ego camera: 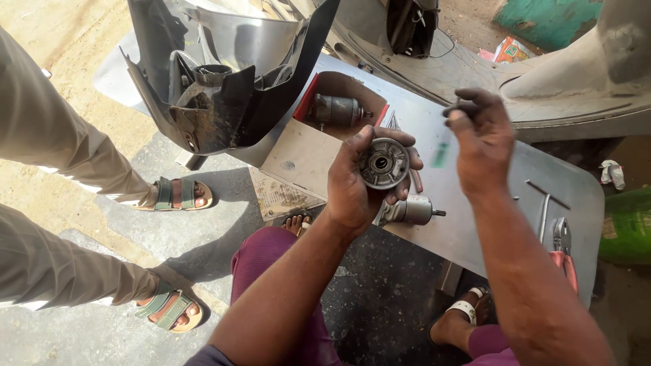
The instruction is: The person sits at a work table and disassembles a starter motor by hand. They use pliers to loosen the end housing, remove the drive gear and circlip, separate the cylindrical metal casing from the armature, and handle the brushes and small screws while laying the parts on the table.
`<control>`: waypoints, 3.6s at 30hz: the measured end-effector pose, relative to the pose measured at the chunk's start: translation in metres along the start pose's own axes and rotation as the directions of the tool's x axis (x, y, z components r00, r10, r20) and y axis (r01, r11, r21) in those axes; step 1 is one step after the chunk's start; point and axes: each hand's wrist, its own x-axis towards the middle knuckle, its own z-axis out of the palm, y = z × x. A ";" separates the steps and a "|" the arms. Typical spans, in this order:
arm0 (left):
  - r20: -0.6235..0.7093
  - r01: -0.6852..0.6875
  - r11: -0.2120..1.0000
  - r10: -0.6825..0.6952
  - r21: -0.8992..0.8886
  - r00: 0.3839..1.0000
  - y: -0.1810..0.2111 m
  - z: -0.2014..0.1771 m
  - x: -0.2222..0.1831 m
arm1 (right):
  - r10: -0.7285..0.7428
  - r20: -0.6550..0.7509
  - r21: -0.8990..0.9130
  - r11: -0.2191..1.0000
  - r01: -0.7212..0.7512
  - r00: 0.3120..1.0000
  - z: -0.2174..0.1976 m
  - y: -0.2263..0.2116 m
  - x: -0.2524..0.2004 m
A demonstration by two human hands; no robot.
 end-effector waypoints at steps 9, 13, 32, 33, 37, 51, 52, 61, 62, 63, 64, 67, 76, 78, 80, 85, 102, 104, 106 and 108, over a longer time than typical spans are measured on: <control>0.038 0.161 0.973 -0.169 0.163 0.985 -0.025 0.018 -0.006 | -0.132 0.274 -0.700 0.652 0.292 0.953 -0.009 -0.135 -0.082; 0.011 0.199 0.922 -0.215 0.332 0.977 -0.037 0.023 -0.011 | -0.167 0.299 -0.758 0.557 0.340 0.940 -0.010 -0.130 -0.091; -0.017 0.182 0.738 -0.226 0.650 0.974 -0.050 0.024 -0.011 | -0.147 0.333 -0.688 0.637 0.346 0.931 -0.022 -0.104 -0.103; -0.020 0.177 0.723 -0.220 0.668 0.975 -0.051 0.023 -0.011 | -0.141 0.319 -0.697 0.636 0.333 0.937 -0.019 -0.105 -0.105; -0.031 0.155 0.707 -0.185 0.690 0.982 -0.054 0.026 -0.012 | -0.157 0.288 -0.747 0.580 0.324 0.945 -0.012 -0.107 -0.107; -0.282 0.456 0.840 -0.380 0.293 0.881 -0.073 0.019 -0.010 | 0.161 0.224 -0.865 0.488 0.120 0.961 -0.008 -0.110 -0.100; -0.283 0.456 0.841 -0.379 0.292 0.881 -0.071 0.022 -0.010 | 0.162 0.226 -0.864 0.488 0.121 0.961 -0.008 -0.110 -0.101; -0.181 0.395 0.840 -0.352 0.371 0.919 -0.070 0.020 -0.012 | 0.123 0.187 -0.788 0.611 0.074 0.975 -0.016 -0.109 -0.103; -0.167 0.397 0.853 -0.361 0.339 0.917 -0.071 0.017 -0.012 | 0.164 0.141 -0.774 0.633 0.006 0.976 -0.017 -0.111 -0.102; -0.154 0.399 0.864 -0.369 0.306 0.917 -0.072 0.014 -0.012 | 0.206 0.098 -0.756 0.652 -0.062 0.974 -0.019 -0.113 -0.102; -0.154 0.398 0.865 -0.367 0.306 0.917 -0.071 0.014 -0.012 | 0.205 0.099 -0.756 0.652 -0.060 0.974 -0.022 -0.114 -0.102; -0.111 0.380 0.883 -0.363 0.274 0.925 -0.070 0.014 -0.011 | 0.197 0.024 -0.676 0.725 -0.129 0.980 -0.032 -0.113 -0.104; -0.127 0.432 0.875 -0.413 0.219 0.902 -0.068 0.015 -0.007 | 0.185 0.027 -0.489 0.859 -0.149 0.982 -0.042 -0.114 -0.100; -0.145 0.404 0.888 -0.379 0.222 0.914 -0.066 0.013 -0.005 | 0.219 0.000 -0.514 0.837 -0.188 0.976 -0.051 -0.106 -0.104; -0.154 0.414 0.881 -0.387 0.228 0.909 -0.064 0.006 -0.004 | 0.210 -0.016 -0.534 0.824 -0.186 0.978 -0.051 -0.113 -0.107; -0.147 0.463 0.857 -0.440 0.225 0.886 -0.079 0.011 -0.001 | 0.021 0.054 -0.676 0.737 0.021 0.998 -0.058 -0.154 -0.115; -0.372 0.504 0.329 -0.388 0.799 0.843 -0.253 -0.007 -0.012 | -0.017 -0.231 -0.719 0.676 -0.159 0.973 -0.177 -0.105 -0.143; -0.290 0.362 0.199 -0.316 0.911 0.903 -0.265 0.000 -0.008 | -0.012 -0.234 -0.711 0.684 -0.162 0.972 -0.181 -0.104 -0.146; -0.182 0.197 0.038 -0.254 0.980 0.950 -0.267 0.001 0.000 | -0.020 -0.241 -0.695 0.702 -0.158 0.970 -0.180 -0.103 -0.144; -0.024 -0.013 -0.164 -0.223 0.986 0.975 -0.273 -0.001 0.002 | -0.044 -0.215 -0.717 0.686 -0.127 0.976 -0.179 -0.103 -0.146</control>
